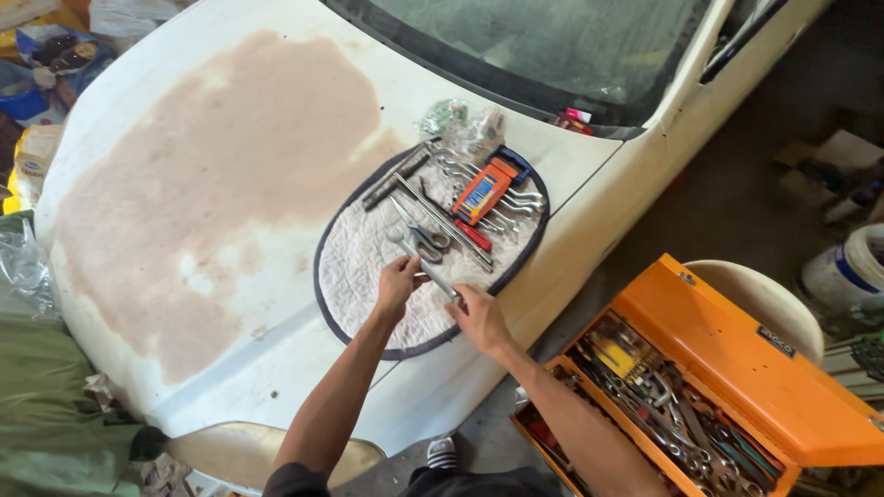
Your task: The person opens an orange toolbox and repeatedly removes tools and parts, placing them on a mat on the car hood. The person handles wrenches, sockets, a caliper, and other hardware, arranging them on the mat throughout the clip.
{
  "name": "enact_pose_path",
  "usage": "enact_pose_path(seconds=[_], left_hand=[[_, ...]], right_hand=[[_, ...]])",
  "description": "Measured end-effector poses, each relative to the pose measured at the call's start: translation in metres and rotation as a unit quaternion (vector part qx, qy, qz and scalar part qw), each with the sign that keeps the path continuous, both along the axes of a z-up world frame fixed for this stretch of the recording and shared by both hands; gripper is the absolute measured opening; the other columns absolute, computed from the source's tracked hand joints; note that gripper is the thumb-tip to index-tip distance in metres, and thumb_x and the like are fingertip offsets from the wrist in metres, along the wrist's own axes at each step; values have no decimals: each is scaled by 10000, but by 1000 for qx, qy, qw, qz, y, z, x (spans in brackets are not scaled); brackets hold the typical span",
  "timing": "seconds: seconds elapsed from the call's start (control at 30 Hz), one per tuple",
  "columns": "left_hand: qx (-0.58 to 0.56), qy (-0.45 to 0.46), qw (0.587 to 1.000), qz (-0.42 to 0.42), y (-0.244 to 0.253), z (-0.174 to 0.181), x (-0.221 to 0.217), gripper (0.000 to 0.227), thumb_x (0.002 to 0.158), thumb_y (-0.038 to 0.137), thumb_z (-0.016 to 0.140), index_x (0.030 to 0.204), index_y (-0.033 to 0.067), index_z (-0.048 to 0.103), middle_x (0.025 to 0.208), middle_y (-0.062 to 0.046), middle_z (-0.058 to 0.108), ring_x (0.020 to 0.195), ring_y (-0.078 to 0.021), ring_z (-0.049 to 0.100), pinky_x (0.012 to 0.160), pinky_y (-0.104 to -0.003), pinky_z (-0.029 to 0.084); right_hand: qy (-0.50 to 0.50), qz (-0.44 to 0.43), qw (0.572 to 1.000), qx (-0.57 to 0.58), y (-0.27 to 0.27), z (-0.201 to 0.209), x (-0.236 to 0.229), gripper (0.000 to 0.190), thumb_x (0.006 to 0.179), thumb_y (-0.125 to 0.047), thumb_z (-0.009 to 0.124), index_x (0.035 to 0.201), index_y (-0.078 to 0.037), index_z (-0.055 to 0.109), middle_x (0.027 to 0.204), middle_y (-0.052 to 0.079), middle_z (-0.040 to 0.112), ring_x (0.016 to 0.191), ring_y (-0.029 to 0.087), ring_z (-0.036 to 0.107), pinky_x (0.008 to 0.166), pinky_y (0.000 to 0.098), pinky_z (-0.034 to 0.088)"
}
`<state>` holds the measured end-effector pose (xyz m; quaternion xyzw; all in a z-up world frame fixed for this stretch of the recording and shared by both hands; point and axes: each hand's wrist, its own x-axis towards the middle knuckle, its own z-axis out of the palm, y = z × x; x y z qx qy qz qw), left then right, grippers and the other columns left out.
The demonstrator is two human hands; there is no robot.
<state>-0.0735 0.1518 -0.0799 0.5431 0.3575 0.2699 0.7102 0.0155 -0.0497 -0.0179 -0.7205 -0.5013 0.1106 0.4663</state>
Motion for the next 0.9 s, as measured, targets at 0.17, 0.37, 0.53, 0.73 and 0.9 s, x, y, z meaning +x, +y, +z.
enact_pose_path(seconds=[0.17, 0.37, 0.53, 0.73, 0.9], left_hand=[[-9, 23, 1000, 6, 59, -21, 4, 298, 1021, 255, 609, 1088, -14, 716, 969, -94, 767, 782, -159, 737, 656, -270, 516], [37, 83, 996, 7, 76, -21, 8, 337, 1004, 246, 596, 1030, -57, 741, 886, -115, 767, 723, -174, 751, 635, -301, 585], [138, 155, 978, 23, 69, -2, 8, 341, 973, 232, 575, 1079, -53, 730, 823, -132, 777, 729, -183, 784, 689, -304, 608], [244, 219, 944, 31, 68, 16, 2, 358, 908, 262, 598, 1141, 21, 723, 838, -184, 775, 774, -292, 781, 764, -387, 592], [351, 246, 903, 35, 45, 29, -6, 391, 906, 353, 648, 1097, 21, 728, 898, -220, 753, 867, -387, 720, 806, -468, 549]], right_hand=[[-131, -14, 991, -14, 45, -6, -1, 358, 886, -203, 781, 1170, -25, 655, 1008, 154, 639, 858, 354, 641, 775, 485, 504], [-201, -55, 975, -76, 64, -15, 4, 315, 812, -217, 820, 1058, -64, 695, 1040, 132, 618, 1013, 347, 604, 858, 502, 466], [-202, -56, 975, -71, 65, -26, 4, 347, 790, -192, 840, 1078, -72, 690, 1020, 116, 633, 1008, 341, 608, 834, 505, 458], [-168, -46, 982, -72, 70, -26, 8, 354, 764, -162, 839, 1081, -93, 694, 1002, 122, 643, 1019, 346, 619, 853, 503, 457], [-150, -19, 987, -58, 59, -8, 9, 408, 785, -183, 834, 1142, -71, 671, 1030, 152, 648, 1009, 374, 619, 874, 497, 485]])
